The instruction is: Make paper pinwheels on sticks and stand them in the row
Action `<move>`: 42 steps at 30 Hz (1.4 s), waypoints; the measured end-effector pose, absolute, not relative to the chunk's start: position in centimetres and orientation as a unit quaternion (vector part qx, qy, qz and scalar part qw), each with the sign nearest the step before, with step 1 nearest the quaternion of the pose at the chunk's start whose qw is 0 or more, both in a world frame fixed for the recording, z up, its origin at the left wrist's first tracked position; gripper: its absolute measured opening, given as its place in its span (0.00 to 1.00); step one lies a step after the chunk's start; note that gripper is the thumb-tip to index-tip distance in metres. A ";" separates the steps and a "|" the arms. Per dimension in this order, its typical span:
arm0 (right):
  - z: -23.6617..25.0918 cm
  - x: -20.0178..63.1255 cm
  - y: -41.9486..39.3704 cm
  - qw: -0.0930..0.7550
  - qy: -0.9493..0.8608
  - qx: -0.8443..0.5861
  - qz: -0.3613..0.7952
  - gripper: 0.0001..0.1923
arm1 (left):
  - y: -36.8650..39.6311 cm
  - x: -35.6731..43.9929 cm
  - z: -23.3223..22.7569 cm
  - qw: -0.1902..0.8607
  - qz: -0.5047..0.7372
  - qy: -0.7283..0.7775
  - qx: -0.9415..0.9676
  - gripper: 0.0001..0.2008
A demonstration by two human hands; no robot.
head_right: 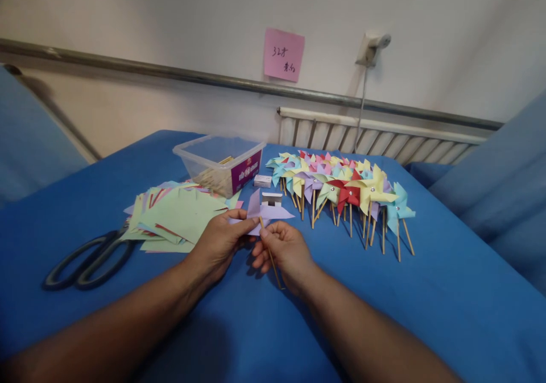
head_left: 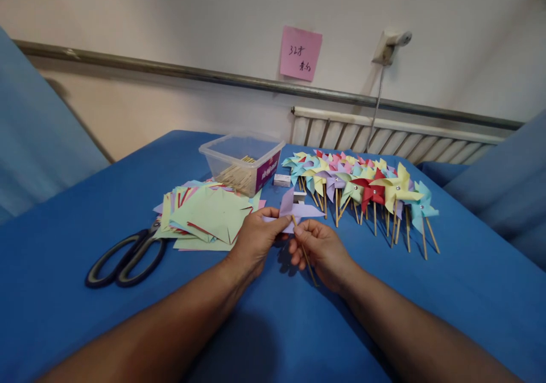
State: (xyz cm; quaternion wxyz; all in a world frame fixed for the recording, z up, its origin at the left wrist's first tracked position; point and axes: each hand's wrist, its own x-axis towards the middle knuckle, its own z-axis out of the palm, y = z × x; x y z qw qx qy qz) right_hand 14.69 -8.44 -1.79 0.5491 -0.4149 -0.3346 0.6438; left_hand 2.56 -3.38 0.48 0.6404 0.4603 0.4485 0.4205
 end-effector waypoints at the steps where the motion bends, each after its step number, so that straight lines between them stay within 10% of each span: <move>1: -1.8 14.7 -8.4 0.549 -0.335 -0.416 0.643 0.19 | -3.4 2.6 0.5 0.641 0.421 0.450 0.458 0.14; 42: -1.0 14.9 -8.9 0.547 -0.238 -0.369 0.713 0.16 | -3.2 2.6 0.4 0.583 0.416 0.480 0.506 0.14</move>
